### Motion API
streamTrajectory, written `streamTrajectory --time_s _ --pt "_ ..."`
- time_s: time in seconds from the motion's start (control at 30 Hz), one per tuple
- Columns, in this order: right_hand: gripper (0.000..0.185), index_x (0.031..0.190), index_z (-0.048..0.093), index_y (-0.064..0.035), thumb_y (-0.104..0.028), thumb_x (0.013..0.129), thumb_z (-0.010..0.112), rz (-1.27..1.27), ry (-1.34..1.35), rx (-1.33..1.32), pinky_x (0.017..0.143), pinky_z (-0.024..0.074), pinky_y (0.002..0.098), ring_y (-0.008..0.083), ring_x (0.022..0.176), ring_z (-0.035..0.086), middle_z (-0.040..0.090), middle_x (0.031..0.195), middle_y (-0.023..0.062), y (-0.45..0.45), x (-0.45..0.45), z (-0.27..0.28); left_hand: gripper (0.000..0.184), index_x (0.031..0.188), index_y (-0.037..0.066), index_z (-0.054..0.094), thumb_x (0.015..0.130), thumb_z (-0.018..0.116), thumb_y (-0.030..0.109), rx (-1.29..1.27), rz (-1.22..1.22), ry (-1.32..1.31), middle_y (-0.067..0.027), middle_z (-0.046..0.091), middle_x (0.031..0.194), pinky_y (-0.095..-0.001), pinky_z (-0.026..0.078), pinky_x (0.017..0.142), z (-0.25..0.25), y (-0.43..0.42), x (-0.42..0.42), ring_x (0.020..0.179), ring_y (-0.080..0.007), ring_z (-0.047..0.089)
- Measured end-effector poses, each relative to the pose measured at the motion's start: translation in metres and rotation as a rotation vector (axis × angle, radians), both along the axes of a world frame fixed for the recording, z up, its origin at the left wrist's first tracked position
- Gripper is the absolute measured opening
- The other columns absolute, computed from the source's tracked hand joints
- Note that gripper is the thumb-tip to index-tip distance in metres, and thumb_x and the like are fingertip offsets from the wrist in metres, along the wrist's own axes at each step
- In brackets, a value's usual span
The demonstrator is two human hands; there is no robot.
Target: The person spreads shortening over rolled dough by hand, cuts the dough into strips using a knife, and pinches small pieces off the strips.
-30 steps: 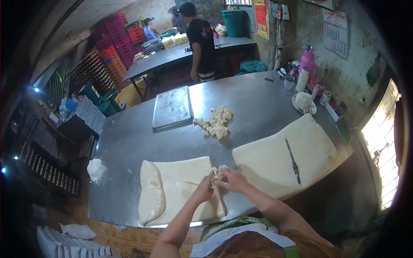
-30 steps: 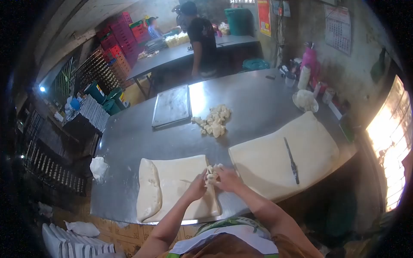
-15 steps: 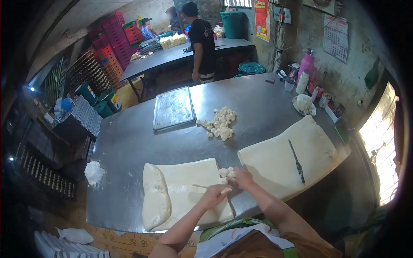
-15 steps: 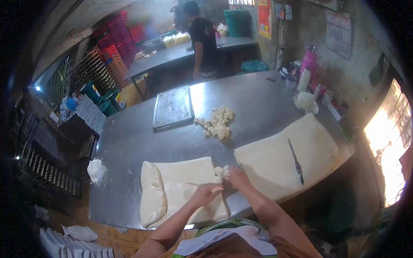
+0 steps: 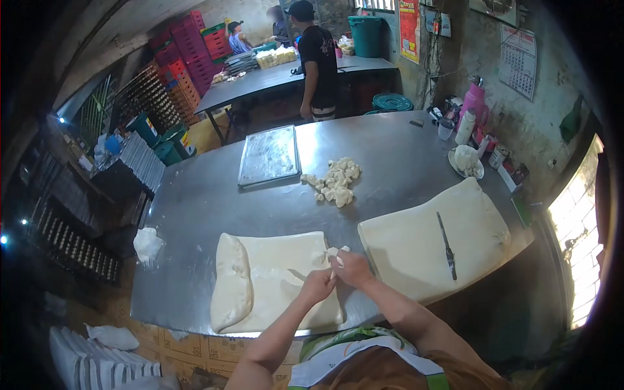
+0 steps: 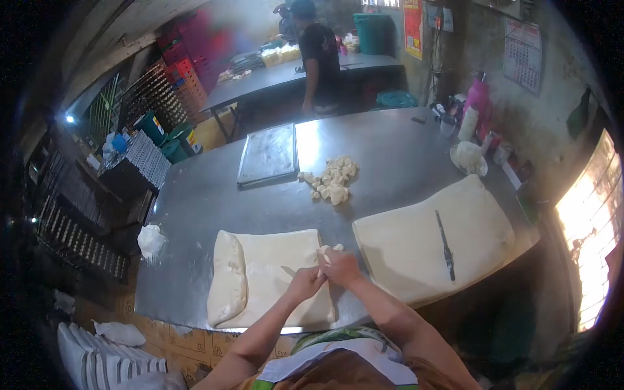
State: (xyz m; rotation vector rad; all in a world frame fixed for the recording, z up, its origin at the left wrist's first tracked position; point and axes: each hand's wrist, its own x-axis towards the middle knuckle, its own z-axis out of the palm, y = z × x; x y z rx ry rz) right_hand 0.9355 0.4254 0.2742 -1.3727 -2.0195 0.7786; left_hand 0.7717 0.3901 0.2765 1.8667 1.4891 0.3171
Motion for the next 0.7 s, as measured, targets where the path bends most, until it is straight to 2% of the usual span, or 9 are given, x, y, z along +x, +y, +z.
streamTrajectory --time_s 0.13,0.17,0.23,0.37,0.4,0.5,0.53,0.63,0.7 --pt "0.038 0.109 0.063 -0.0076 -0.034 0.083 0.071 -0.078 -0.226 -0.156 0.078 0.0515 0.0476 0.0359 0.094 0.065 0.066 0.096 0.0176 0.009 0.026 -0.016 0.037 0.122 0.004 0.063 0.086 0.066 0.006 0.224 -0.175 -0.320 -0.0173 0.071 0.102 -0.0357 0.050 0.092 0.007 -0.019 -0.006 0.102 -0.0317 0.067" --pt "0.036 0.107 0.062 -0.0066 -0.031 0.083 0.071 -0.040 -0.148 -0.004 0.077 0.0513 0.0479 0.0361 0.091 0.066 0.066 0.092 0.0171 0.009 0.025 -0.017 0.037 0.122 0.004 0.063 0.086 0.066 0.006 0.225 -0.173 -0.319 -0.0173 0.071 0.102 -0.0357 0.050 0.092 0.013 -0.014 -0.003 0.102 -0.0317 0.067" --pt "0.031 0.102 0.062 -0.0047 -0.027 0.082 0.071 0.032 0.013 0.287 0.076 0.0511 0.0486 0.0364 0.084 0.066 0.067 0.084 0.0162 0.000 0.020 -0.015 0.039 0.121 0.005 0.064 0.083 0.060 0.000 0.534 0.061 -0.385 -0.0166 0.070 0.100 -0.0378 0.052 0.092 0.032 -0.003 0.002 0.099 -0.0348 0.067" --pt "0.034 0.106 0.061 -0.0047 -0.026 0.081 0.072 0.353 0.225 0.059 0.078 0.0503 0.0504 0.0380 0.087 0.065 0.067 0.089 0.0168 -0.010 0.012 0.019 0.037 0.119 0.003 0.064 0.082 0.060 0.000 0.861 0.110 -0.425 -0.0173 0.070 0.102 -0.0367 0.052 0.091 0.016 0.011 0.016 0.099 -0.0347 0.067" --pt "0.034 0.106 0.061 -0.0047 -0.026 0.081 0.072 0.349 0.225 0.042 0.078 0.0503 0.0504 0.0380 0.087 0.065 0.067 0.089 0.0168 -0.015 0.010 0.017 0.037 0.119 0.003 0.064 0.082 0.060 0.000 0.844 0.114 -0.428 -0.0173 0.070 0.102 -0.0367 0.052 0.091 0.003 0.007 0.014 0.099 -0.0347 0.067" --pt "0.035 0.108 0.062 -0.0077 -0.028 0.081 0.072 0.167 0.232 0.344 0.077 0.0501 0.0494 0.0374 0.093 0.065 0.066 0.099 0.0183 -0.006 0.002 0.015 0.040 0.122 0.004 0.064 0.082 0.060 0.001 0.214 0.167 -0.710 -0.0176 0.070 0.106 -0.0375 0.053 0.089 -0.005 0.015 0.001 0.096 -0.0338 0.068" --pt "0.035 0.108 0.062 -0.0077 -0.028 0.081 0.072 0.155 0.231 0.341 0.077 0.0501 0.0494 0.0374 0.093 0.065 0.066 0.099 0.0183 -0.004 0.003 0.014 0.040 0.122 0.004 0.064 0.082 0.060 0.001 0.206 0.157 -0.711 -0.0176 0.070 0.106 -0.0375 0.053 0.089 -0.005 0.014 0.003 0.096 -0.0338 0.068" --pt "0.033 0.106 0.062 -0.0064 -0.023 0.081 0.074 -0.110 -0.099 -0.070 0.078 0.0511 0.0458 0.0379 0.094 0.063 0.066 0.099 0.0178 -0.003 0.009 0.005 0.043 0.126 0.004 0.062 0.083 0.060 0.000 0.037 -0.082 0.119 -0.0167 0.069 0.105 -0.0388 0.053 0.087 0.001 0.003 0.012 0.094 -0.0333 0.068" --pt "0.032 0.105 0.061 -0.0061 -0.023 0.081 0.074 -0.130 -0.141 -0.069 0.078 0.0511 0.0458 0.0381 0.093 0.063 0.065 0.099 0.0178 0.010 0.028 -0.014 0.042 0.125 0.003 0.062 0.084 0.060 0.000 0.102 -0.132 -0.062 -0.0161 0.070 0.101 -0.0371 0.053 0.085 0.007 -0.002 0.010 0.091 -0.0315 0.068"
